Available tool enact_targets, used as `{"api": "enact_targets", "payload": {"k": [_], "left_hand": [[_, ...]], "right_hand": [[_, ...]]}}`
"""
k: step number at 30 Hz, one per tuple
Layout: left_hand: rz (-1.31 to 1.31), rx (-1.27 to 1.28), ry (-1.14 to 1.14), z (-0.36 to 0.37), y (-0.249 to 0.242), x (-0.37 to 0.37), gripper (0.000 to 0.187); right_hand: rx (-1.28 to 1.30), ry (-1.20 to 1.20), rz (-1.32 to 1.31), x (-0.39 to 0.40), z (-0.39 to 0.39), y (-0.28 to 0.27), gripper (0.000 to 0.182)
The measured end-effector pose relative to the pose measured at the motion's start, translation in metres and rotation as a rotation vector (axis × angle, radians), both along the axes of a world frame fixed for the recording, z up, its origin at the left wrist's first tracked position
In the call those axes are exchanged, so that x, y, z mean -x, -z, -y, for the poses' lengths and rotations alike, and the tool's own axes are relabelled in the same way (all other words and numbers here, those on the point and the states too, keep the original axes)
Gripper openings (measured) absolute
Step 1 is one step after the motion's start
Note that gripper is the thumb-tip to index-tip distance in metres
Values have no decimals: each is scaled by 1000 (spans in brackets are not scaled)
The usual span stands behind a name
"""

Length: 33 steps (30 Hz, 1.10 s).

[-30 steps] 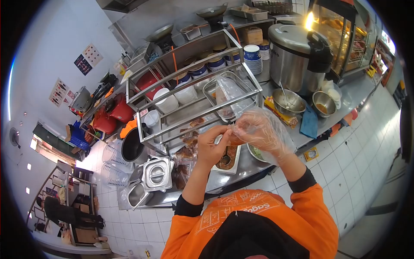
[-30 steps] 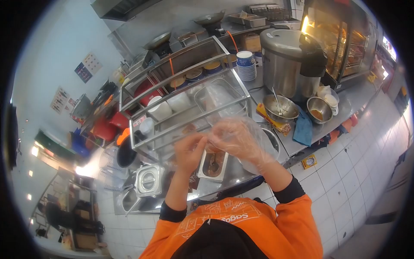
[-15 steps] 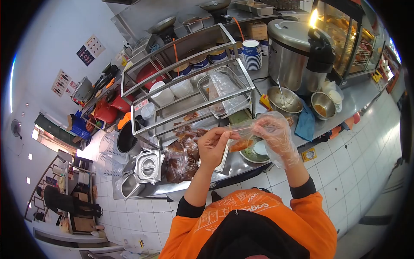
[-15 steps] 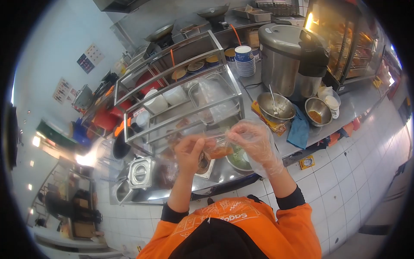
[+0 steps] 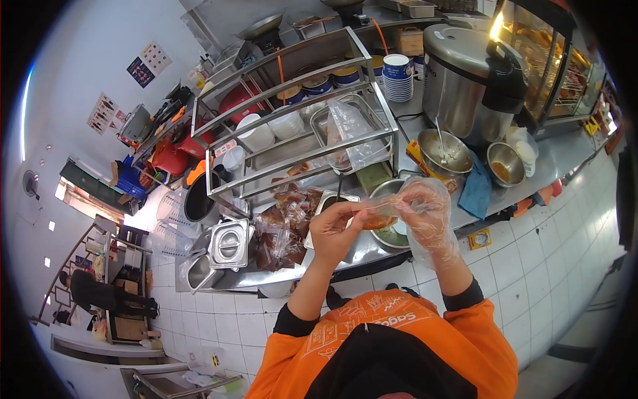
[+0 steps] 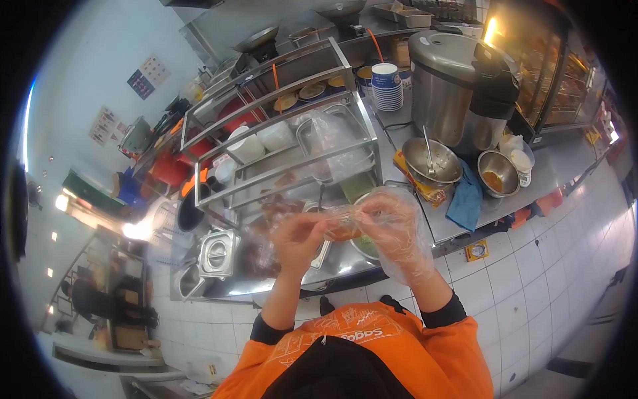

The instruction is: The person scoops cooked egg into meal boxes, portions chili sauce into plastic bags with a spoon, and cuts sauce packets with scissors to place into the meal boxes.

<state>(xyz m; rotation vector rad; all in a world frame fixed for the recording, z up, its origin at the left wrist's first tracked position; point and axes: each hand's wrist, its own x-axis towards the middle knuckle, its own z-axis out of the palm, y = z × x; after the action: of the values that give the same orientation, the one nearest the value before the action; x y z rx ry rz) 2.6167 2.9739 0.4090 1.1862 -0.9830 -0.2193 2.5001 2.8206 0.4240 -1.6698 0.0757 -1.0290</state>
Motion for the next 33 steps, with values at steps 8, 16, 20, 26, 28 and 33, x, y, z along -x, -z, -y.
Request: {"api": "enact_targets", "payload": {"k": [8, 16, 20, 26, 28, 33], "left_hand": [[-15, 19, -52, 4, 4, 10, 16], [75, -24, -96, 7, 3, 10, 13], [100, -39, -90, 9, 7, 9, 13], [215, -210, -81, 1, -2, 7, 9], [244, -182, -74, -1, 0, 2, 9], [142, -163, 21, 0, 2, -4, 11]], "right_hand": [[2, -33, -121, 1, -13, -5, 9], [134, 14, -149, 2, -9, 3, 8], [153, 36, -202, 3, -17, -12, 9], [200, 63, -177, 4, -12, -1, 8], [216, 75, -210, 7, -3, 2, 8], [121, 69, -172, 10, 8, 16, 8]]}}
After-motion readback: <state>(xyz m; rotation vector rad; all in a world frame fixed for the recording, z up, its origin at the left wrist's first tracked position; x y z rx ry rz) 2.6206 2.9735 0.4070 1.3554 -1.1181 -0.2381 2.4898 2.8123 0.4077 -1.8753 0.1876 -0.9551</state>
